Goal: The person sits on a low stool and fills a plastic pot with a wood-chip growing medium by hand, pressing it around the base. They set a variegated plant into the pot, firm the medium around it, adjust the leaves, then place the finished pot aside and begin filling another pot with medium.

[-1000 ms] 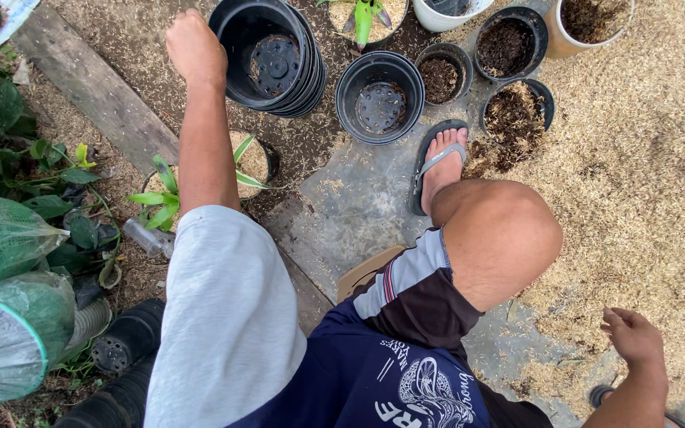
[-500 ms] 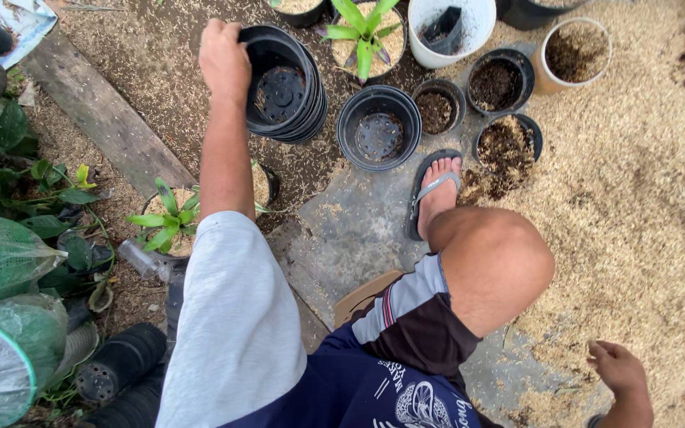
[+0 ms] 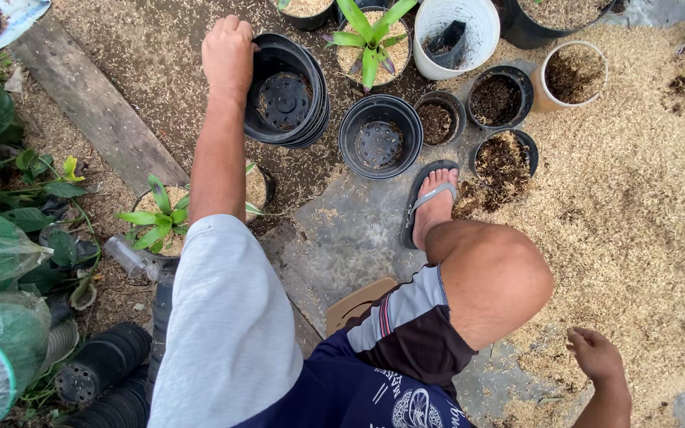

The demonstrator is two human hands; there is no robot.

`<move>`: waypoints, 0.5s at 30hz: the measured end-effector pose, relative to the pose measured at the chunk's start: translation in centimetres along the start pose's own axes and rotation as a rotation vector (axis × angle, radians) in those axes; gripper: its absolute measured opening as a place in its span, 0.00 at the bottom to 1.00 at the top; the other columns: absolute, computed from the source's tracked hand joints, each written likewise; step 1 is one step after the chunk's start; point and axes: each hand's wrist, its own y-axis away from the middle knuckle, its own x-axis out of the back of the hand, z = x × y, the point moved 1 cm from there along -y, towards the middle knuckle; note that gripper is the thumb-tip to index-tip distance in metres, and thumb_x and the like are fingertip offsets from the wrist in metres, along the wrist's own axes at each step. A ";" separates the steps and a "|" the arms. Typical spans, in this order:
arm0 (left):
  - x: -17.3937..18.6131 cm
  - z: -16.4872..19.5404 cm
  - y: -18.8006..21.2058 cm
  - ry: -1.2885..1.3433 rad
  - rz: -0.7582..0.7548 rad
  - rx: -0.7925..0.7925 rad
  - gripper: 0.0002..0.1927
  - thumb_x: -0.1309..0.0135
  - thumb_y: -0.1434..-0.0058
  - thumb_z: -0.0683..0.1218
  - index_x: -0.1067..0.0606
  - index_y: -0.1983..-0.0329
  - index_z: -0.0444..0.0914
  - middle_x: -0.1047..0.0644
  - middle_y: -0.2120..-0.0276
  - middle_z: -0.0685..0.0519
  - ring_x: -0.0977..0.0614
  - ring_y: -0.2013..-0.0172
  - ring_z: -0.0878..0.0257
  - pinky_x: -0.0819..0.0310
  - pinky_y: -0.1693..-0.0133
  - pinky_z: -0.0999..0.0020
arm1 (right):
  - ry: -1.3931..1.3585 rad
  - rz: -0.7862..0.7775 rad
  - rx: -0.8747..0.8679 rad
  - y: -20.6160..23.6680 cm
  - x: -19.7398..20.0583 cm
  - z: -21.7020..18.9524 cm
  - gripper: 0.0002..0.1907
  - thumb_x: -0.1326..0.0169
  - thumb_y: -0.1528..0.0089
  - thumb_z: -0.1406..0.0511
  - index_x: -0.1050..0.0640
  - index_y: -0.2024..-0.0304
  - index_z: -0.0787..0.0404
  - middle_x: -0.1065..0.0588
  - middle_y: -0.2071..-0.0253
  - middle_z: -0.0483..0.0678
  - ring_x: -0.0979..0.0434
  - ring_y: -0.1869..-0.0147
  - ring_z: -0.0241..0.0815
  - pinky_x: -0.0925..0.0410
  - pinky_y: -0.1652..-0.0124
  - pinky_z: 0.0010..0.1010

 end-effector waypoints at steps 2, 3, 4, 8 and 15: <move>0.1 -0.3 0.0 0.036 -0.028 -0.011 0.16 0.29 0.53 0.49 0.25 0.67 0.42 0.23 0.66 0.55 0.19 0.61 0.57 0.22 0.61 0.62 | 0.016 0.004 0.002 -0.1 -0.2 0.2 0.25 0.42 0.33 0.57 0.21 0.39 0.66 0.17 0.48 0.61 0.17 0.44 0.51 0.29 0.42 0.43; 0.1 -0.5 0.1 0.038 -0.036 -0.018 0.16 0.29 0.52 0.48 0.25 0.67 0.42 0.22 0.65 0.54 0.19 0.61 0.56 0.22 0.61 0.61 | 0.031 0.006 -0.002 -0.2 -0.3 0.3 0.25 0.42 0.33 0.56 0.21 0.39 0.66 0.17 0.48 0.60 0.18 0.44 0.50 0.30 0.42 0.43; 0.1 -0.6 0.3 0.038 -0.041 -0.025 0.16 0.30 0.50 0.48 0.25 0.66 0.41 0.22 0.64 0.54 0.18 0.61 0.56 0.22 0.61 0.61 | 0.045 0.008 -0.003 -0.2 -0.4 0.4 0.25 0.42 0.33 0.56 0.21 0.39 0.65 0.17 0.48 0.60 0.18 0.44 0.50 0.30 0.41 0.43; 0.4 -1.3 0.2 0.127 -0.104 -0.013 0.12 0.32 0.41 0.46 0.26 0.65 0.39 0.21 0.65 0.51 0.17 0.63 0.52 0.22 0.62 0.57 | -0.042 -0.002 -0.007 -0.1 -1.0 0.7 0.26 0.42 0.34 0.57 0.22 0.39 0.66 0.19 0.47 0.58 0.17 0.45 0.51 0.29 0.43 0.44; 3.5 -4.9 -2.4 0.251 -0.386 0.045 0.11 0.33 0.39 0.48 0.21 0.57 0.40 0.18 0.66 0.44 0.17 0.64 0.47 0.23 0.61 0.50 | 0.020 0.008 0.019 0.5 -0.9 1.6 0.26 0.42 0.32 0.56 0.21 0.39 0.68 0.18 0.47 0.60 0.15 0.46 0.52 0.29 0.42 0.43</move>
